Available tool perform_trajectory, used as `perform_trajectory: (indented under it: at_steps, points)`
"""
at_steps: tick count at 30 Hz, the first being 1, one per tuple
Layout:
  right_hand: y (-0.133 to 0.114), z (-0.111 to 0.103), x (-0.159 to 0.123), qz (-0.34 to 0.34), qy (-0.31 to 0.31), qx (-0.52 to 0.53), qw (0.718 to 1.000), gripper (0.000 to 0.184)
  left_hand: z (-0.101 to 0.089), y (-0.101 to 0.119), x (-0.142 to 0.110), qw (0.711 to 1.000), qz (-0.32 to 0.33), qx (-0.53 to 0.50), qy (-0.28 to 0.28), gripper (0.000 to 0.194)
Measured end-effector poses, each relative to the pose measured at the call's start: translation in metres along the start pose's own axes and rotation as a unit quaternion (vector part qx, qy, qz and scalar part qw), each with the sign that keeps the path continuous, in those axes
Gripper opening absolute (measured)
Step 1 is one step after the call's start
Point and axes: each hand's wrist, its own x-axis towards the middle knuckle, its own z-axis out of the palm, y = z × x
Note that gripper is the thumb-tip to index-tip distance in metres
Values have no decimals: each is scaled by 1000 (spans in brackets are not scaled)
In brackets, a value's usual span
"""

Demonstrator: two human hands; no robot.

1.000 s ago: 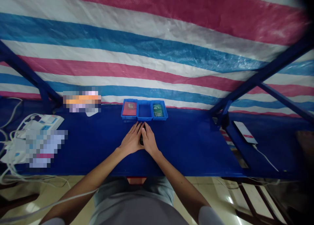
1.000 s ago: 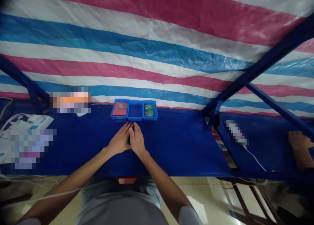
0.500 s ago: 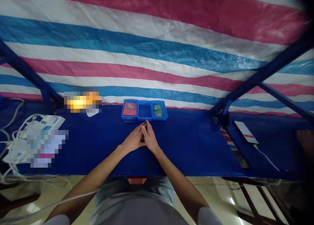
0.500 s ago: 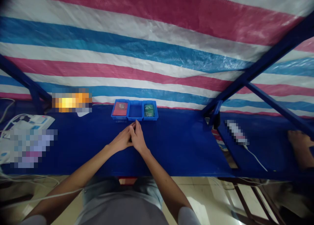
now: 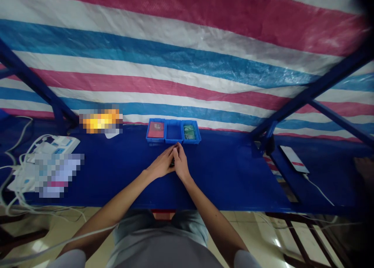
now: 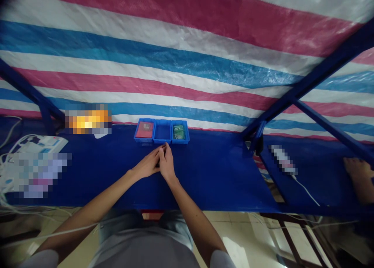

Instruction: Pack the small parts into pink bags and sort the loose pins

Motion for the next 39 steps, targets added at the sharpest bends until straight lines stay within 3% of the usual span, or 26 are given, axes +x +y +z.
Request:
perform_trajectory:
  at_steps: [12, 16, 21, 26, 30, 33, 39]
  points:
    - [-5, -24, -6, 2, 48, 32, 998, 49, -22, 7, -12, 997, -64, -28, 14, 76]
    - [-2, -35, -9, 3, 48, 26, 998, 44, -34, 7, -23, 991, -97, -57, 78, 50]
    - [0, -55, -13, -9, 46, -22, 999, 39, -53, -5, -41, 978, -139, -31, 153, 39]
    - [-6, -81, -27, -115, -31, -173, 978, 21, -64, -12, -60, 986, -144, -16, 79, 36]
    - [-4, -92, -39, -171, -134, -249, 944, 14, -61, -13, -64, 991, -134, 19, 1, 56]
    - [3, -93, -41, -210, -154, -291, 921, 17, -57, -16, -60, 989, -144, 39, -13, 66]
    - [5, -92, -37, -219, -163, -302, 914, 16, -58, -21, -47, 988, -151, 41, -8, 72]
